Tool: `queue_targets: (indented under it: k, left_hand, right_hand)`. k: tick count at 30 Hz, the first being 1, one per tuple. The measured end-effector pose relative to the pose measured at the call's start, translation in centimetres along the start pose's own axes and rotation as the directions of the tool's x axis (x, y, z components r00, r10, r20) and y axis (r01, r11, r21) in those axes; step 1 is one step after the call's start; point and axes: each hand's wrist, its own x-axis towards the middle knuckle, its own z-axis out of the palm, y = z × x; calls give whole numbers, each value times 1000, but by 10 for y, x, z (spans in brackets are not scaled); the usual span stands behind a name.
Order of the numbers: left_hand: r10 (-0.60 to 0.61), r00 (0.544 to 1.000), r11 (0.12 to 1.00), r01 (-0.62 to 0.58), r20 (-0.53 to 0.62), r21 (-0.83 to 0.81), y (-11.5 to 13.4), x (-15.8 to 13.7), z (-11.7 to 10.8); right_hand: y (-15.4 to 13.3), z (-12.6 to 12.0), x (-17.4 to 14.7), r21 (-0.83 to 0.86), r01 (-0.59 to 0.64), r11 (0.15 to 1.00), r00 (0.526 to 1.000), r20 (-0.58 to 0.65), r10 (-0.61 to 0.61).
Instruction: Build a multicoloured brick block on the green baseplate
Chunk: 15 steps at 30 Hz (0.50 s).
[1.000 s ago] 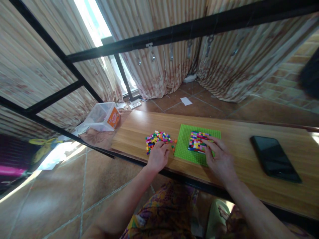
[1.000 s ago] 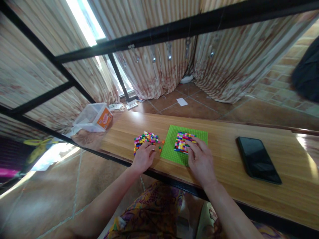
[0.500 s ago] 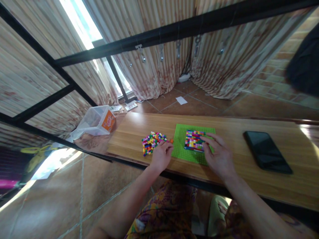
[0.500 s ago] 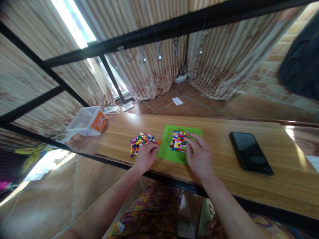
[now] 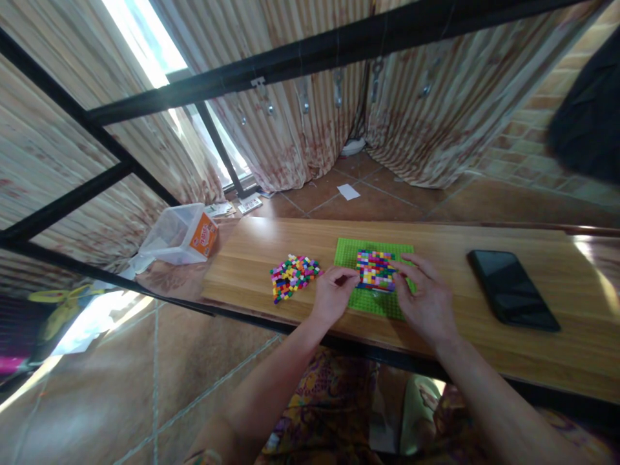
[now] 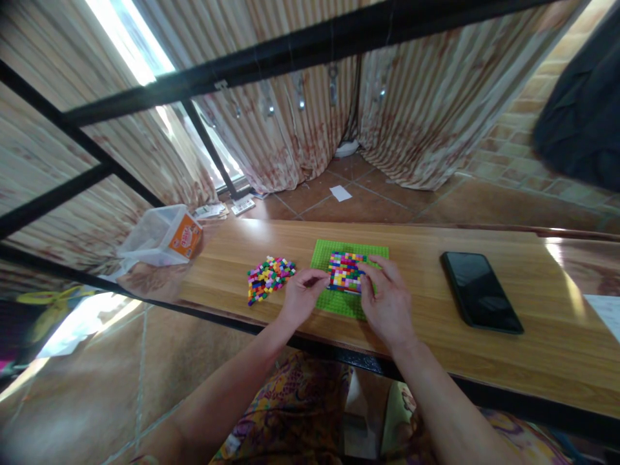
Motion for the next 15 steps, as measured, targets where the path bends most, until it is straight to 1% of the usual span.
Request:
queue_targets:
  k: [3,5,7,10,13,15]
  left_hand:
    - [-125,992,988,125,1,-90,-2,4,2]
    - [-210,977,964,211,21,-163,-1,7,1]
    - [-296,954,927,300,53,-226,2,10,0]
    - [-419,903,853,428,99,-298,9,14,0]
    - [-493,863,800,498,108,-335,15,16,3]
    - [-515,852,786,514,96,-344,17,18,6]
  right_hand:
    - [3,4,-2,-8,-42,999,999,18,42]
    - [7,8,-4,-22,-92,996,995,31,92]
    - [11,11,-5,-20,-149,989,988,44,150]
    - [16,16,-6,13,-220,975,973,71,219]
    - [15,20,-7,31,-253,967,963,104,249]
    - [13,21,-7,28,-256,966,960,123,251]
